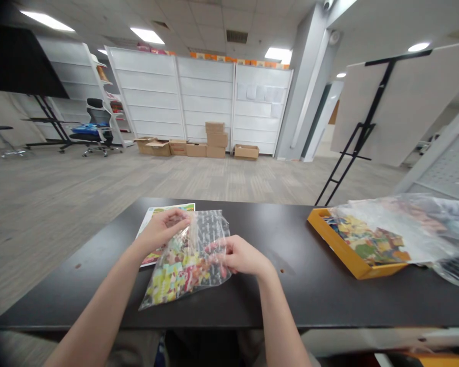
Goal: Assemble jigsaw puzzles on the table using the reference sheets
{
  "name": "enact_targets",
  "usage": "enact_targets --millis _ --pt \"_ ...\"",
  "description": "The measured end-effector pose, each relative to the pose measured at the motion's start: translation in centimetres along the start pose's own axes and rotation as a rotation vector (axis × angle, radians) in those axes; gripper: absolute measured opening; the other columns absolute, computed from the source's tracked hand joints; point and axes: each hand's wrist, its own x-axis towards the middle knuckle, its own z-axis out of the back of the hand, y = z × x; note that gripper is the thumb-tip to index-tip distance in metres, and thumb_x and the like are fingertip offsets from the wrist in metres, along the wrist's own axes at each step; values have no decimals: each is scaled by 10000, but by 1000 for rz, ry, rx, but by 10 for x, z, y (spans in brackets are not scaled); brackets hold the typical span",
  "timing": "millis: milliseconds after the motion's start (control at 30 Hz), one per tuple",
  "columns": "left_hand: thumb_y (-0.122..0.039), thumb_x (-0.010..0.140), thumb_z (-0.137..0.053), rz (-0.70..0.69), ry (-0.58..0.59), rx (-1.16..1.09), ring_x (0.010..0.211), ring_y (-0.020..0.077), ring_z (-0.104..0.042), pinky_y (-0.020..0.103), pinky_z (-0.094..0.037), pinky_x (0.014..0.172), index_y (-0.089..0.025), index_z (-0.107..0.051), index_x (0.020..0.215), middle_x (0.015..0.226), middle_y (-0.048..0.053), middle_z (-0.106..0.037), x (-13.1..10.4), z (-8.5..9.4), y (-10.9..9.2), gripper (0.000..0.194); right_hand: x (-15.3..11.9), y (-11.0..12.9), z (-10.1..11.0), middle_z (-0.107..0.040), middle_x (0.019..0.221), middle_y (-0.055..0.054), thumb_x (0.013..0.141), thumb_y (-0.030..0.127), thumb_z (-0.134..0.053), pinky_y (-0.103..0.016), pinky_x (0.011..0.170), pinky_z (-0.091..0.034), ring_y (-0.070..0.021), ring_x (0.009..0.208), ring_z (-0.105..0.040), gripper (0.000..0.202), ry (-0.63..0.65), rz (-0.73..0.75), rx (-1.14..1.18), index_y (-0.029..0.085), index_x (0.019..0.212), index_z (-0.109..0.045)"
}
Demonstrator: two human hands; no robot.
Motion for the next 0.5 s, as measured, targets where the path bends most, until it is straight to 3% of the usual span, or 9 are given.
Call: enact_targets --millis 133,300,500 --pt "-388 849 -625 -78 -63 104 923 238 -705 395 -541 916 -219 -662 960 964 52 -742 -2 -14 6 206 11 -10 -7 -745 781 -14 764 473 -806 -285 684 -527 -190 705 -655 401 -224 106 -214 175 1026 -746" --pt "-317 867 -580 -103 -108 218 1021 253 -699 418 -528 961 -212 -654 1074 1067 71 -745 -9 -22 11 243 20 -12 -16 -741 820 -28 745 489 -822 -288 690 -535 -204 751 -655 351 -167 122 -238 177 881 -738" --pt "-289 901 -569 -150 -184 222 1140 242 -659 428 -495 1043 -212 -634 1145 1188 76 -718 -21 -21 15 264 26 -9 -30 -731 838 -37 794 385 -787 -287 698 -530 -182 740 -637 285 -136 188 -323 155 952 -730"
